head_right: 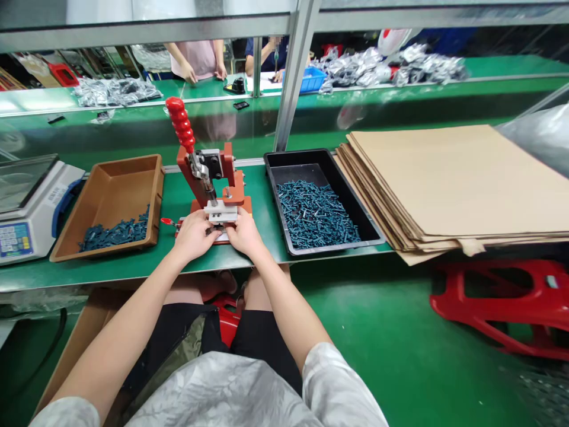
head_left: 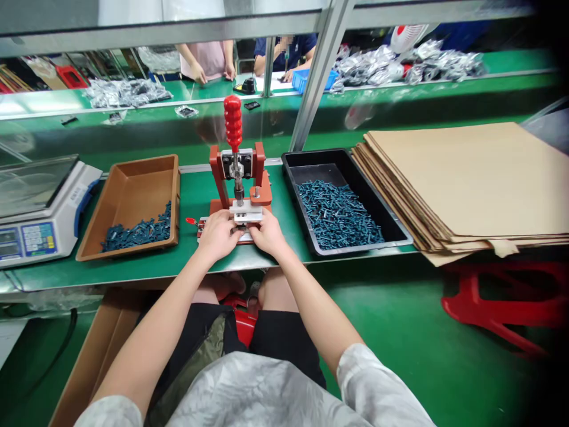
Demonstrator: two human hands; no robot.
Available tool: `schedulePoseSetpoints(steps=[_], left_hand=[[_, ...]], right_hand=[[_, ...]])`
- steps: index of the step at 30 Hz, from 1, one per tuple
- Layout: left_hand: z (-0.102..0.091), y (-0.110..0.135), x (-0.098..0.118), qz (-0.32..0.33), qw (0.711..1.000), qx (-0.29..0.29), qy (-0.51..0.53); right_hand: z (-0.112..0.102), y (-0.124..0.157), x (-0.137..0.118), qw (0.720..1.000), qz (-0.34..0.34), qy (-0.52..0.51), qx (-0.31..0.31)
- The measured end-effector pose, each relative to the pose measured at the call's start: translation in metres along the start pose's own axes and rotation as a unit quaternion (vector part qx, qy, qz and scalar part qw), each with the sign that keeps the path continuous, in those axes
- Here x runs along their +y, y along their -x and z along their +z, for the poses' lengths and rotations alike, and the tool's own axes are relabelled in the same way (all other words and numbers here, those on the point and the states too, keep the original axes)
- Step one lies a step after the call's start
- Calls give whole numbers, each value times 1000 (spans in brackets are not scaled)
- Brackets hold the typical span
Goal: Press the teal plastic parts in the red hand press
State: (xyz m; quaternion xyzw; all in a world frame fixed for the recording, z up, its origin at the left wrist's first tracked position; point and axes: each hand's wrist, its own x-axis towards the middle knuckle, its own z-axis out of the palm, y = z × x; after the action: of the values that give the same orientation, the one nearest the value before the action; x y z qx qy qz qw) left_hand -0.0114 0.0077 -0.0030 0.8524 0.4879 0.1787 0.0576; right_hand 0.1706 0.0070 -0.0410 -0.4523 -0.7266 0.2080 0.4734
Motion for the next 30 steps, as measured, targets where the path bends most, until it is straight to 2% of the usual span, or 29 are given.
schedulePoseSetpoints(steps=[4, 7, 8, 10, 12, 13, 14, 15, 17, 18, 20, 22, 24, 27, 30], left_hand=[[2, 3, 3, -2, 1000, 22, 4], [-1, 12, 2, 21, 998, 50, 22], [-3, 17, 0, 25, 997, 76, 22], [-9, 27, -9, 1, 986, 169, 11], [-16, 34, -22, -74, 956, 284, 19], [-18, 35, -28, -122, 937, 323, 45], [-19, 35, -31, -167, 922, 339, 86], [-19, 33, -33, -201, 912, 331, 138], [-12, 27, -27, -221, 911, 267, 222], [-7, 24, -21, -209, 921, 235, 231], [5, 20, -5, -166, 948, 208, 175], [12, 20, 6, -130, 963, 218, 88], [14, 25, 8, -102, 966, 233, 53], [10, 33, -4, -56, 965, 237, 97], [9, 37, -17, -76, 956, 234, 160]], right_hand=[[0, 1, -4, 1000, 3, -2, 0], [1, 1, -5, 1000, 6, 3, 4], [1, 2, -5, 1000, 8, 5, 6], [1, 1, -5, 1000, 10, 6, 7], [2, 1, -4, 1000, 15, 8, 8], [2, 1, -4, 1000, 17, 9, 8], [2, 1, -4, 1000, 19, 9, 7], [2, 1, -4, 1000, 21, 9, 6], [2, 1, -4, 1000, 25, 7, 6], [2, 1, -4, 1000, 26, 6, 5], [1, 1, -5, 1000, 28, 3, 3], [0, 0, -7, 1000, 23, -2, 1], [-1, 0, -8, 1000, 17, -8, -2], [-2, 0, -9, 1000, 28, -5, -5], [-1, 1, -7, 999, 44, 10, -2]])
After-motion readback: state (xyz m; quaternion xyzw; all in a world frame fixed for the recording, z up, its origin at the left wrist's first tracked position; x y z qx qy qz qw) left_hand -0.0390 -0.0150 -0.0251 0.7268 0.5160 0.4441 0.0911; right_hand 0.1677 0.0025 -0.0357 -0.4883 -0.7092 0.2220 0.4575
